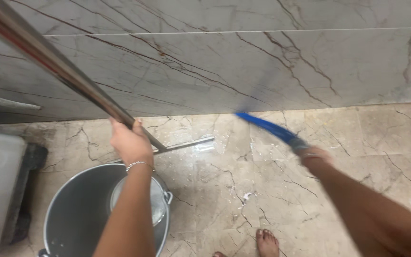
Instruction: The person pours water onto the floor from a mug and a bucket, then uses a blue plastic broom to scrub and push water toward a drain.
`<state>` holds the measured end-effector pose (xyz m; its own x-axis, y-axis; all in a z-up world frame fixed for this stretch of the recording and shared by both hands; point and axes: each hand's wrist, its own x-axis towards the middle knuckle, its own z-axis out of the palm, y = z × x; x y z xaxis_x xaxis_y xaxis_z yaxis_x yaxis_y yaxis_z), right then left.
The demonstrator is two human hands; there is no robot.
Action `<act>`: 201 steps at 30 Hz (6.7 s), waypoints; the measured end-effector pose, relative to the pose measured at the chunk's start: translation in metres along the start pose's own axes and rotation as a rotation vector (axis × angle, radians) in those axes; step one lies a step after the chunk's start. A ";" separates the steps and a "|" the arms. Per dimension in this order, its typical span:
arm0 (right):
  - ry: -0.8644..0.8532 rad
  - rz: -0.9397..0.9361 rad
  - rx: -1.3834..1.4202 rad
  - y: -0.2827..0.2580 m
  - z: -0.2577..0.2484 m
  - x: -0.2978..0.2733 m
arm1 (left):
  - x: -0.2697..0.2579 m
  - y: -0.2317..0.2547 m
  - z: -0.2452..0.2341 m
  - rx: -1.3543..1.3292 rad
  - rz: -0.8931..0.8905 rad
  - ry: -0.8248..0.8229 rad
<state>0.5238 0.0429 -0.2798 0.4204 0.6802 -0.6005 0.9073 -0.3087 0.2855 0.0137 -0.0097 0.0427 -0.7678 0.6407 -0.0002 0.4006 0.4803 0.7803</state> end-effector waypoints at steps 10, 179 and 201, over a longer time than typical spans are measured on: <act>-0.061 -0.299 0.384 -0.155 -0.023 -0.112 | 0.022 0.001 -0.002 0.076 0.151 -0.062; 0.168 -0.866 -0.592 -0.385 -0.170 -0.193 | 0.274 -0.242 -0.210 -0.045 -0.976 0.302; -0.704 -0.277 0.663 -0.235 -0.203 -0.263 | 0.006 -0.239 -0.264 -0.118 -0.780 0.079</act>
<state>0.1979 0.0711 -0.0375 -0.0909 0.3027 -0.9487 0.7059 -0.6524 -0.2758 -0.2188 -0.2789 0.0211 -0.8401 0.0992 -0.5334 -0.3196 0.7039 0.6343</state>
